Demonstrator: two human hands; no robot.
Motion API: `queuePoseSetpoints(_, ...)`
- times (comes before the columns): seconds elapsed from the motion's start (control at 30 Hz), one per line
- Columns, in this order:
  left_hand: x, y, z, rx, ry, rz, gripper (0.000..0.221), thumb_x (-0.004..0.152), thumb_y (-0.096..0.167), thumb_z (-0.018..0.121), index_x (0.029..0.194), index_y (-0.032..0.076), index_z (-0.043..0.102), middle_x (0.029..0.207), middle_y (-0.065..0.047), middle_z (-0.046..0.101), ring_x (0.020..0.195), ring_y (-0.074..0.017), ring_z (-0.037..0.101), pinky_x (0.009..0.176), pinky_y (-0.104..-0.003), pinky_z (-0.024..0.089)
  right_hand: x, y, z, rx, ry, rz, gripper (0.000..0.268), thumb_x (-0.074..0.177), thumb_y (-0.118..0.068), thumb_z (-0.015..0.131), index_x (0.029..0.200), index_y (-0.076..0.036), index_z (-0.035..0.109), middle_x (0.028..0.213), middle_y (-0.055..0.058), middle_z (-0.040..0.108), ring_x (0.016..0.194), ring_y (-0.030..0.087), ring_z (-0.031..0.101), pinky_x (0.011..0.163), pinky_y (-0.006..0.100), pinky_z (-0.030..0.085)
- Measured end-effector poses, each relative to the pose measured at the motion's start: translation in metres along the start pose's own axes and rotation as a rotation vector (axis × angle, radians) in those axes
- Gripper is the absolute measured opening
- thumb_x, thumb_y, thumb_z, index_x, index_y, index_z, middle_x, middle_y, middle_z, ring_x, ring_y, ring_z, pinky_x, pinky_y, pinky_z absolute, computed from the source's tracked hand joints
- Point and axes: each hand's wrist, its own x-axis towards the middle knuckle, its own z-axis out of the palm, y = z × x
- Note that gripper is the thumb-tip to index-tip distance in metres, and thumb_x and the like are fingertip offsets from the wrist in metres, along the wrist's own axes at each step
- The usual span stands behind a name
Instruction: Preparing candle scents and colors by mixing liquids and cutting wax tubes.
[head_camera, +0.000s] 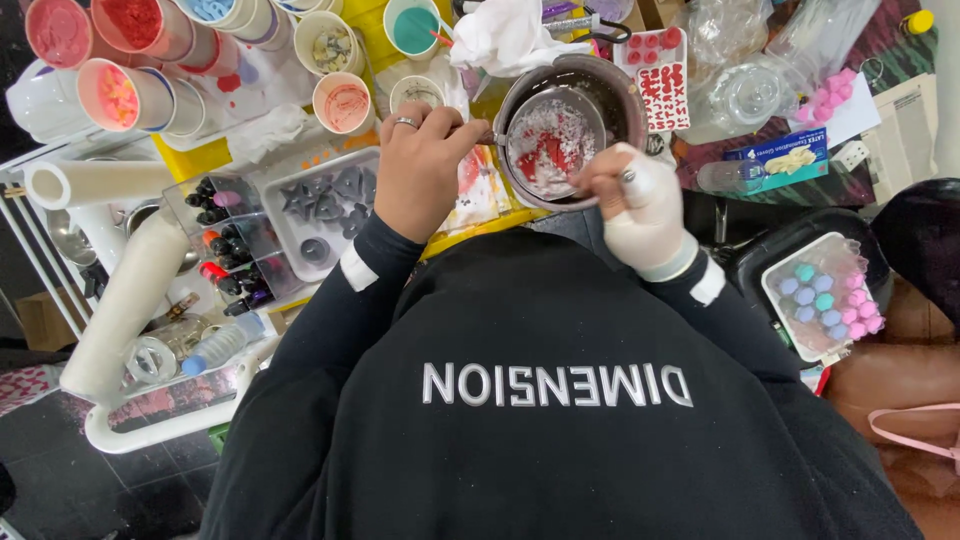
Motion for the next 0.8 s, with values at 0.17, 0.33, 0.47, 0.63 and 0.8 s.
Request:
queuePoseSetpoints(0.17, 0.0, -0.001, 0.0, 0.013, 0.021, 0.02, 0.03, 0.089, 0.005, 0.064, 0.114, 0.019, 0.075, 0.103, 0.001, 0.065, 0.106, -0.0258, 0.056, 0.096, -0.041, 0.041, 0.017, 0.003, 0.005, 0.005, -0.08, -0.144, 0.007, 0.106, 0.002, 0.058, 0.101, -0.004, 0.059, 0.103, 0.012, 0.069, 0.09, 0.023, 0.07, 0.082, 0.032, 0.056)
queuePoseSetpoints(0.33, -0.001, -0.001, 0.001, 0.036, 0.029, 0.016, 0.031, 0.091, 0.005, 0.064, 0.115, 0.02, 0.076, 0.102, 0.001, 0.065, 0.104, -0.0257, 0.056, 0.096, -0.041, 0.041, 0.026, 0.009, -0.011, -0.12, -0.03, -0.213, 0.007, 0.108, -0.001, 0.061, 0.101, -0.003, 0.058, 0.105, 0.012, 0.07, 0.09, 0.024, 0.07, 0.081, 0.032, 0.056)
queuePoseSetpoints(0.47, -0.001, -0.001, 0.002, 0.016, 0.023, 0.001, 0.03, 0.09, 0.006, 0.065, 0.114, 0.02, 0.076, 0.102, 0.001, 0.065, 0.103, -0.0257, 0.057, 0.095, -0.042, 0.041, 0.015, 0.002, -0.022, -0.181, 0.019, -0.16, 0.008, 0.109, -0.001, 0.061, 0.102, -0.002, 0.058, 0.1, 0.012, 0.069, 0.09, 0.025, 0.07, 0.08, 0.033, 0.055)
queuePoseSetpoints(0.63, -0.001, -0.002, 0.003, 0.014, 0.02, -0.005, 0.027, 0.091, 0.008, 0.065, 0.113, 0.02, 0.076, 0.101, 0.001, 0.065, 0.103, -0.026, 0.057, 0.095, -0.042, 0.042, 0.005, -0.005, -0.008, -0.071, -0.042, -0.117, 0.009, 0.106, 0.001, 0.06, 0.099, -0.004, 0.059, 0.095, 0.01, 0.068, 0.086, 0.023, 0.07, 0.078, 0.032, 0.055)
queuePoseSetpoints(0.8, -0.001, -0.002, 0.003, 0.051, 0.028, 0.013, 0.03, 0.089, 0.008, 0.064, 0.114, 0.019, 0.076, 0.103, 0.001, 0.065, 0.105, -0.0261, 0.058, 0.095, -0.042, 0.042, 0.019, -0.004, 0.006, -0.093, -0.181, -0.204, 0.02, 0.089, 0.013, 0.059, 0.099, -0.004, 0.059, 0.105, 0.012, 0.069, 0.09, 0.025, 0.071, 0.079, 0.034, 0.057)
